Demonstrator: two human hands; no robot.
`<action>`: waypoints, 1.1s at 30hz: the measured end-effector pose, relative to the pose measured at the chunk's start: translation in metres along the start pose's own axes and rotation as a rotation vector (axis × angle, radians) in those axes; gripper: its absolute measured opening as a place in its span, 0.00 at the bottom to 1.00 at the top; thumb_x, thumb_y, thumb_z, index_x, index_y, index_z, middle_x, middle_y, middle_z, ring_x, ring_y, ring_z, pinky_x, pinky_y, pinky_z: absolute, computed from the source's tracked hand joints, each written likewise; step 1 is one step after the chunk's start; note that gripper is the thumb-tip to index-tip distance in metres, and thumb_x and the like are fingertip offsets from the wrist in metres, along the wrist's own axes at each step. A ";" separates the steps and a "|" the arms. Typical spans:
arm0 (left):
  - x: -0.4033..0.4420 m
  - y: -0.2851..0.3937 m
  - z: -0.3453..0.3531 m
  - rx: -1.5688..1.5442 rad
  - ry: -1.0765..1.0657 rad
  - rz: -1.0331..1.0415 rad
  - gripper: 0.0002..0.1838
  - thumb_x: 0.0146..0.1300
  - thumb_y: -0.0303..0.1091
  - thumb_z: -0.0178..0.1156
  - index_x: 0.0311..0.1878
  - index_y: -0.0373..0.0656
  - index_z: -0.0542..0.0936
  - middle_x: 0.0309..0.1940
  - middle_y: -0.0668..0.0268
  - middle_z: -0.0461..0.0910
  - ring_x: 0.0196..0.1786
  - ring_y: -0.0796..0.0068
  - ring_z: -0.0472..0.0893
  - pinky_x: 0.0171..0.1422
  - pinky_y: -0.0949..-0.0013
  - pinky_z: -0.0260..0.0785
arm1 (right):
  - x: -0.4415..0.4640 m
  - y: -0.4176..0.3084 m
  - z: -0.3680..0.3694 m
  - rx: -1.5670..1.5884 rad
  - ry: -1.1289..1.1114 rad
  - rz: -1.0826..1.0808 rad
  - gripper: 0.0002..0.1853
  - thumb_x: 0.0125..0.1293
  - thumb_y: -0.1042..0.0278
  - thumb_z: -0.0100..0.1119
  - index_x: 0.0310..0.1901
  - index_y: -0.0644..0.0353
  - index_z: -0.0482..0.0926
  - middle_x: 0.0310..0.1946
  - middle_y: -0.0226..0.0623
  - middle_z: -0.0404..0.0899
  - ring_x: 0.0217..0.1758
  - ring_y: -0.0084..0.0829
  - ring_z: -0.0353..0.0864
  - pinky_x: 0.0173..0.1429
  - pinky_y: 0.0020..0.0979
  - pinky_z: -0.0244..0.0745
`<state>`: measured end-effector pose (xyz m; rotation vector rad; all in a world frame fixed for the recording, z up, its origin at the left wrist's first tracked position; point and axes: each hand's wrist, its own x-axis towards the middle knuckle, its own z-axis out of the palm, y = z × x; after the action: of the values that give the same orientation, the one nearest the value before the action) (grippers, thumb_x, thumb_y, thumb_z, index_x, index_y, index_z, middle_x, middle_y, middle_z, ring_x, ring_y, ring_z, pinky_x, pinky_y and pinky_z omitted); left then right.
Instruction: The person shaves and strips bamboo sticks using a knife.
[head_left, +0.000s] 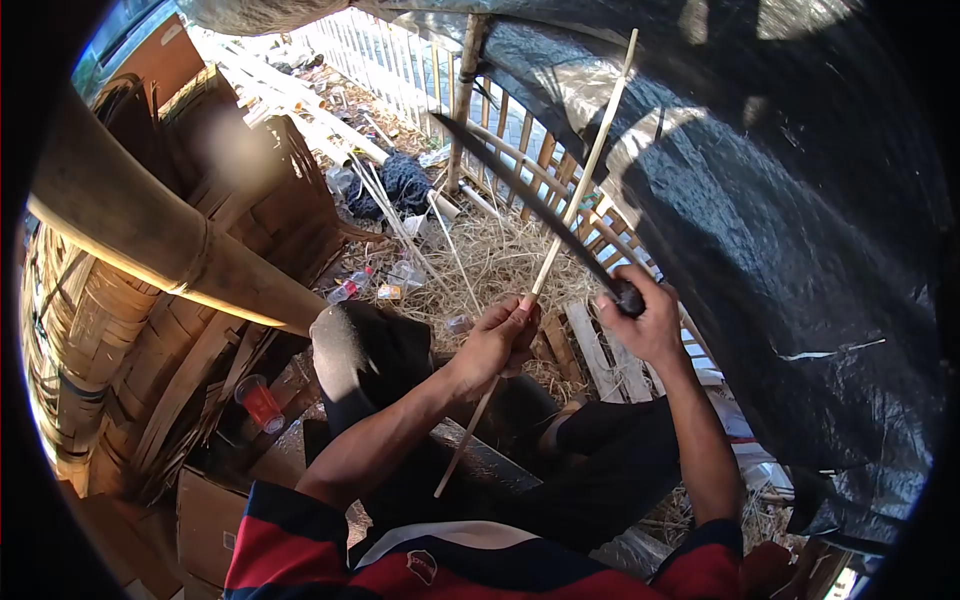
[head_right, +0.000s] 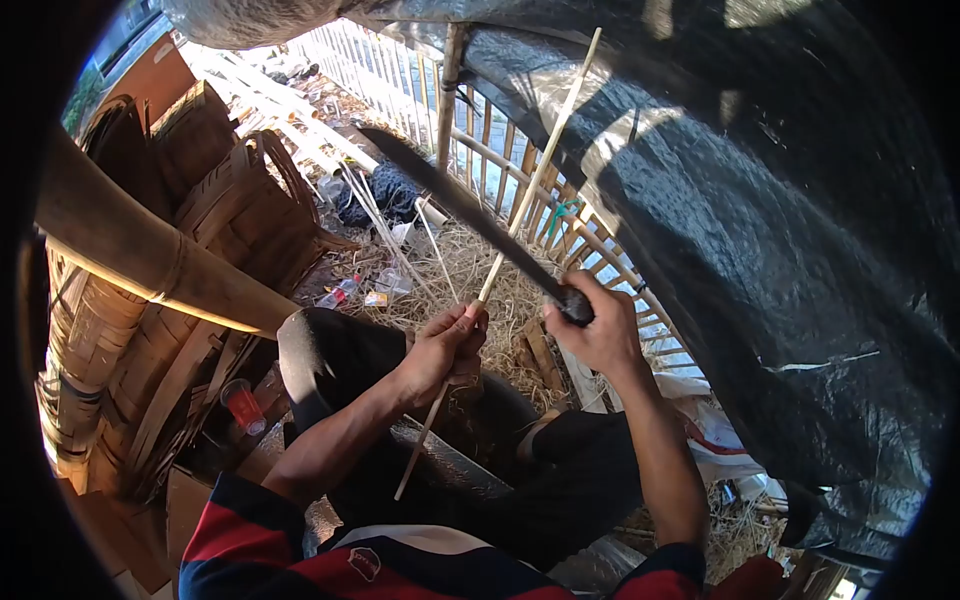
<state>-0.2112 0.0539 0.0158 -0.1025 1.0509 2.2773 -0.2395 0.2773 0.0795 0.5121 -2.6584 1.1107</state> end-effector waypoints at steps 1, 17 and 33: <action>-0.001 -0.001 0.001 0.003 -0.030 -0.028 0.13 0.77 0.48 0.41 0.39 0.52 0.68 0.20 0.79 0.56 0.17 0.87 0.52 0.19 0.78 0.44 | 0.000 0.003 0.006 -0.075 -0.026 -0.073 0.15 0.55 0.58 0.68 0.40 0.57 0.78 0.20 0.39 0.78 0.23 0.36 0.83 0.30 0.34 0.76; -0.003 -0.026 -0.002 0.090 -0.067 -0.238 0.12 0.76 0.49 0.44 0.36 0.56 0.67 0.19 0.80 0.55 0.18 0.88 0.52 0.20 0.77 0.39 | -0.007 0.017 0.020 -0.384 -0.323 -0.257 0.19 0.45 0.53 0.68 0.35 0.56 0.78 0.16 0.38 0.78 0.19 0.40 0.80 0.24 0.39 0.74; 0.002 -0.016 0.013 0.299 0.050 -0.207 0.15 0.76 0.51 0.45 0.39 0.52 0.68 0.19 0.80 0.55 0.15 0.90 0.52 0.17 0.79 0.42 | 0.007 0.048 -0.003 -0.514 -0.360 -0.091 0.19 0.39 0.52 0.68 0.25 0.58 0.75 0.17 0.40 0.78 0.24 0.45 0.81 0.32 0.42 0.74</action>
<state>-0.2014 0.0718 0.0139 -0.1380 1.3297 1.9210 -0.2647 0.3088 0.0526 0.7692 -3.0247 0.2963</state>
